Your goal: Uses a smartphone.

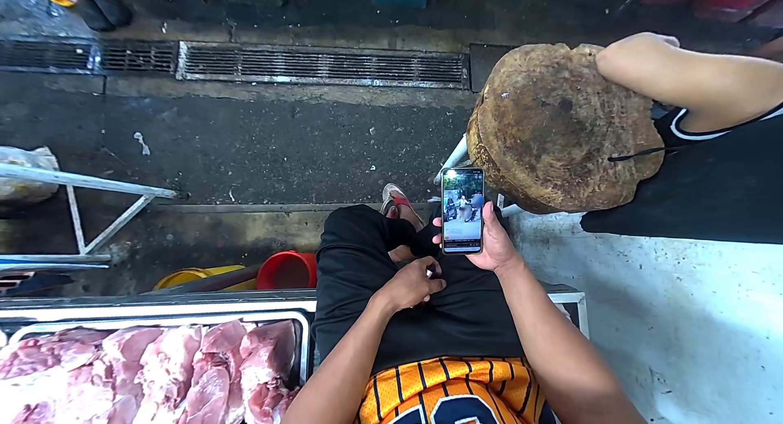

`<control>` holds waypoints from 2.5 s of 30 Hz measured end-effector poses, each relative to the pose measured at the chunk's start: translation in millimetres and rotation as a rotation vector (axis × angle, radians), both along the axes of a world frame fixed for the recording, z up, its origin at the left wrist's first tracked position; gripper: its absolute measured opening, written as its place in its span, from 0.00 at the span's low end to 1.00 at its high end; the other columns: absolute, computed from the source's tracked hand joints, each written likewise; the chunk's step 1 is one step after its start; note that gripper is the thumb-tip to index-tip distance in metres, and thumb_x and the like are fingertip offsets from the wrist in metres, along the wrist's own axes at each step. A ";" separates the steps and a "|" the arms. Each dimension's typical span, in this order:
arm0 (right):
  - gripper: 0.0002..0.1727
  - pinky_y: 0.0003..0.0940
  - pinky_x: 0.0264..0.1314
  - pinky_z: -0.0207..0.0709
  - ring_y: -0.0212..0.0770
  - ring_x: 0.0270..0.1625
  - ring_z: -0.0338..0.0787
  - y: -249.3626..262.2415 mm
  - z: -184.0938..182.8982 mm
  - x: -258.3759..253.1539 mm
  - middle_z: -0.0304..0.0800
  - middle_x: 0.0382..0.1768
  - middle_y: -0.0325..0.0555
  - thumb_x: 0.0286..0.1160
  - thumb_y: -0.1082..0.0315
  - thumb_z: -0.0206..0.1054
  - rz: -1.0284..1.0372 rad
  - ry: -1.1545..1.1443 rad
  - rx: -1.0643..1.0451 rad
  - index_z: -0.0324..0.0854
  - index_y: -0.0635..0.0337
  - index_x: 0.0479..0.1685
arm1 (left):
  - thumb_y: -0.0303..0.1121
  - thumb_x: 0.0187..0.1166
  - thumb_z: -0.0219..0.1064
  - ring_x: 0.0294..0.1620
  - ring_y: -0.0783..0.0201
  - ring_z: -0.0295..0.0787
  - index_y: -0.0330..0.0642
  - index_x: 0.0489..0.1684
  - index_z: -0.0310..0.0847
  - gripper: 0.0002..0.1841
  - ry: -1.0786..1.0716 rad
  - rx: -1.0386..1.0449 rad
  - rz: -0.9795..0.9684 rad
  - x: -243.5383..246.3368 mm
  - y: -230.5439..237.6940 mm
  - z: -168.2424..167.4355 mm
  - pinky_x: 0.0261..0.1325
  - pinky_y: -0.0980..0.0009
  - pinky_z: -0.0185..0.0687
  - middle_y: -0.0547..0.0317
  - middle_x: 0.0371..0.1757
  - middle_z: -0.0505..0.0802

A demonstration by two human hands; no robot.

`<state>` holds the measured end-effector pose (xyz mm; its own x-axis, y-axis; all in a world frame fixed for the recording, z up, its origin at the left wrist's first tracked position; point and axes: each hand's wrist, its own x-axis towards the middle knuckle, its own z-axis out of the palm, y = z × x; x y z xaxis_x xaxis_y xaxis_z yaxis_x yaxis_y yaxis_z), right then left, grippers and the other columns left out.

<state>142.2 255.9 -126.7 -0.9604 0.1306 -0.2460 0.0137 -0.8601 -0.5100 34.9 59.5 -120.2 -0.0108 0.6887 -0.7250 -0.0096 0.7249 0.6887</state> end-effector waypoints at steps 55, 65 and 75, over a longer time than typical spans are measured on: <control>0.47 0.58 0.71 0.81 0.63 0.64 0.89 -4.5 -0.6 -0.7 0.84 0.68 0.67 0.69 0.25 0.62 0.005 -0.024 0.002 0.66 0.47 0.83 | 0.43 0.80 0.70 0.21 0.66 0.83 0.47 0.61 0.77 0.18 -0.014 0.004 0.020 -0.4 -0.6 -0.5 0.27 0.70 0.83 0.58 0.33 0.88; 0.46 0.60 0.70 0.81 0.66 0.65 0.88 -7.4 2.0 -3.8 0.83 0.68 0.68 0.69 0.26 0.63 0.017 -0.008 -0.014 0.66 0.47 0.82 | 0.43 0.80 0.70 0.21 0.67 0.83 0.47 0.62 0.75 0.18 -0.033 -0.019 0.035 -0.9 -2.0 1.0 0.27 0.70 0.83 0.59 0.32 0.87; 0.48 0.59 0.71 0.81 0.65 0.65 0.88 -3.6 -0.5 -2.1 0.83 0.68 0.68 0.69 0.25 0.63 0.014 -0.022 0.001 0.66 0.47 0.83 | 0.44 0.80 0.70 0.20 0.67 0.82 0.48 0.62 0.76 0.18 -0.019 -0.009 0.017 -0.3 -0.7 0.4 0.25 0.71 0.81 0.59 0.32 0.87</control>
